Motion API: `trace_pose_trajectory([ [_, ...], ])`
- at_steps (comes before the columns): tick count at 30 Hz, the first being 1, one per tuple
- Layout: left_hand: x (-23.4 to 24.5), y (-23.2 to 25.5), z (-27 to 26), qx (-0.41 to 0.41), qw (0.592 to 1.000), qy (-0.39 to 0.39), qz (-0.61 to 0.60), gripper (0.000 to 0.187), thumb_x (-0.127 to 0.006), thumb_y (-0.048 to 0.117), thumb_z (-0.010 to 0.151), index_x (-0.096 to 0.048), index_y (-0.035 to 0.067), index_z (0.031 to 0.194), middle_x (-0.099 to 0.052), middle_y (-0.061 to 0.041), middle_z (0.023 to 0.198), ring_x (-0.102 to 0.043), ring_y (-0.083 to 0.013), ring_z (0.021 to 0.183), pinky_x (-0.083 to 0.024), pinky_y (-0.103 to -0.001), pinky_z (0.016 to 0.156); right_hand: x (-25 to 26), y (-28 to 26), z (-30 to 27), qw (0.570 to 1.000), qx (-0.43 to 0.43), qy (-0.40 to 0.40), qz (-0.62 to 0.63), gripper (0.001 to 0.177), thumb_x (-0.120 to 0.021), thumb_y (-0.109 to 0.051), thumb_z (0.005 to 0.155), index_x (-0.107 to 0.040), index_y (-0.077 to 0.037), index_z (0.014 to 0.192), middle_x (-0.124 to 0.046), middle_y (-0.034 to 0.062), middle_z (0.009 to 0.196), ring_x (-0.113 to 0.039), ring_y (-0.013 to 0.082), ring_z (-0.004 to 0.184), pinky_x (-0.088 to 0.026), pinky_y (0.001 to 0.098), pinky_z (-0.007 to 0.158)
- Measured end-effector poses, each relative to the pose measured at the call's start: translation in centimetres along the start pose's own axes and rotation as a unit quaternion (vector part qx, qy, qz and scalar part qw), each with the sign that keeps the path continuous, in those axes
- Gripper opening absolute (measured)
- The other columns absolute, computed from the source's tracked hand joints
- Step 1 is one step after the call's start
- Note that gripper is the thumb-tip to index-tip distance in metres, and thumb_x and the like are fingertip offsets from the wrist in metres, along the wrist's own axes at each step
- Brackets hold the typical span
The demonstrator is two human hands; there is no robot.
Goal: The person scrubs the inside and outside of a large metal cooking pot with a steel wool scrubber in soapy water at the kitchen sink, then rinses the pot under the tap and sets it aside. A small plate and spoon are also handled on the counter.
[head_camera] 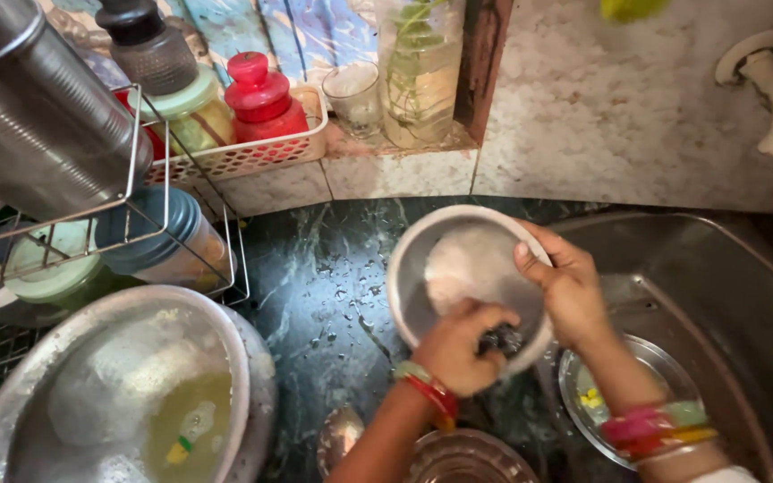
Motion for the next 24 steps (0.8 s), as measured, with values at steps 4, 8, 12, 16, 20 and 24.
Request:
trace_pose_trajectory([
  [4,3.4,2.2,-0.7,-0.007,0.986,0.149,-0.07,0.042,-0.065,0.004,0.075,-0.072,0.017,0.114,-0.068,-0.013,0.118,-0.071,-0.0309,0.107,-0.059,-0.037,0.088,-2.1,3.9,-1.2,0.976,-0.07,0.11,0.176,0.046,-0.065,-0.026,0.099,-0.059,-0.006,0.14,-0.068,0.0081,0.125,-0.063,0.0192,0.11,-0.049,0.0377,0.098],
  [8,5.2,3.5,-4.5,-0.045,0.977,0.206,-0.021,0.048,-0.066,0.001,0.073,-0.072,0.016,0.119,-0.067,-0.015,0.12,-0.068,-0.0329,0.115,-0.057,-0.038,0.096,-2.4,6.5,-2.5,0.955,-0.137,0.066,0.254,0.05,-0.053,-0.044,0.1,-0.054,-0.011,0.138,-0.066,-0.0003,0.123,-0.062,0.0138,0.108,-0.05,0.0371,0.093],
  [12,3.8,1.7,-10.3,-0.042,0.997,0.054,-0.02,0.05,-0.066,0.002,0.071,-0.072,0.016,0.119,-0.061,-0.018,0.13,-0.064,-0.0371,0.121,-0.054,-0.04,0.1,1.0,7.2,-6.1,0.978,-0.188,-0.095,-0.013,0.045,-0.053,-0.049,0.102,-0.062,-0.009,0.12,-0.065,-0.0005,0.106,-0.059,0.0113,0.097,-0.05,0.0364,0.085],
  [16,-1.0,-2.2,-13.9,0.001,0.988,-0.03,0.15,0.034,-0.079,0.023,0.089,-0.076,0.029,0.122,-0.057,-0.016,0.141,-0.059,-0.0362,0.123,-0.051,-0.046,0.102,3.3,8.9,-12.3,0.881,-0.29,-0.29,-0.236,0.04,-0.072,-0.038,0.088,-0.072,-0.016,0.122,-0.075,0.0007,0.085,-0.067,0.0129,0.067,-0.057,0.032,0.066],
  [20,-3.5,-3.9,-13.9,0.009,0.97,0.012,0.243,0.054,-0.072,0.015,0.075,-0.069,0.023,0.129,-0.054,-0.013,0.145,-0.05,-0.0362,0.131,-0.043,-0.054,0.099,3.4,9.0,-14.9,0.889,-0.242,-0.314,-0.228,0.036,-0.078,-0.026,0.086,-0.076,-0.012,0.119,-0.078,0.0012,0.081,-0.069,0.0064,0.068,-0.056,0.0248,0.061],
  [24,-4.8,-3.3,-10.8,-0.011,0.966,0.046,0.255,0.064,-0.072,0.022,0.07,-0.062,0.01,0.132,-0.052,-0.015,0.146,-0.047,-0.0393,0.135,-0.042,-0.058,0.1,2.4,8.7,-13.6,0.96,-0.236,-0.116,-0.1,0.038,-0.075,-0.019,0.084,-0.071,-0.004,0.118,-0.074,0.0046,0.079,-0.066,0.013,0.06,-0.053,0.03,0.049],
])
Point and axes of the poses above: each hand's wrist, its own z-axis towards the middle knuckle, its own x-axis out of the back of the hand, y = z × x, the point moved 1 cm from there along z, towards the middle knuckle
